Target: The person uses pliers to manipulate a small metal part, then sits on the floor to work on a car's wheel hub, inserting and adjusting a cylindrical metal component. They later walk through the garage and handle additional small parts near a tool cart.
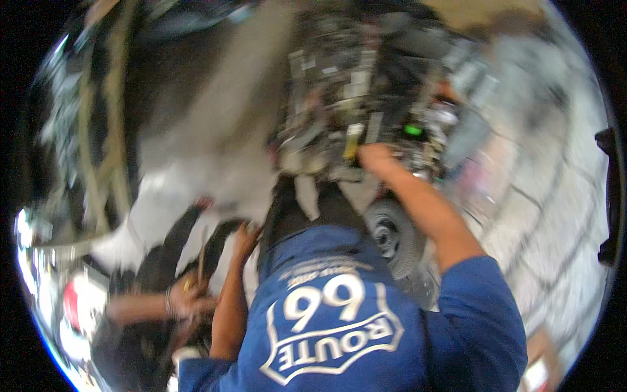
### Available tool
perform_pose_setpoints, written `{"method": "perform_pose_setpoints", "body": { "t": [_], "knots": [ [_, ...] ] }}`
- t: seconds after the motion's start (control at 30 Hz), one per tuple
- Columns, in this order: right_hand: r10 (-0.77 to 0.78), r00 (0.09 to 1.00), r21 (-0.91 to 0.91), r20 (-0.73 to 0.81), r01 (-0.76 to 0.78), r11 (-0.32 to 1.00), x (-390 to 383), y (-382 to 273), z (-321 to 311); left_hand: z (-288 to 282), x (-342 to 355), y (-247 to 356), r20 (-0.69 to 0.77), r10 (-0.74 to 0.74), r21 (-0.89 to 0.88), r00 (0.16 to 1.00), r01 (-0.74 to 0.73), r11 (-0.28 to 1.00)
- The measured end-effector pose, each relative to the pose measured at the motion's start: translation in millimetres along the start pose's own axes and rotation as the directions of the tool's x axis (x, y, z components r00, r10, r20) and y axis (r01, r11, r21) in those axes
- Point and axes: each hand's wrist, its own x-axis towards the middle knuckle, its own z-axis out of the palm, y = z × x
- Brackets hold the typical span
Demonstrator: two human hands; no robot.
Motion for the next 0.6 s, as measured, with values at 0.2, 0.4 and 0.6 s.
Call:
{"method": "perform_pose_setpoints", "body": {
  "t": [0.2,0.4,0.6],
  "knots": [
    [-0.126,0.950,0.020,-0.284,0.137,0.990,-27.6,19.5,-11.6,12.7,6.3,-21.6,0.001,-0.022,-0.323,1.000,0.021,0.946],
    [-0.089,0.871,0.278,-0.482,0.249,0.928,-27.0,44.7,-12.6,12.3,4.0,-11.4,0.018,-0.028,-0.348,0.999,0.032,0.937],
    [0.063,0.707,0.267,-0.705,0.182,0.946,-43.6,49.5,-7.9,15.2,8.6,-1.5,0.065,-0.036,-0.356,0.997,0.057,0.933]
  ]
}}
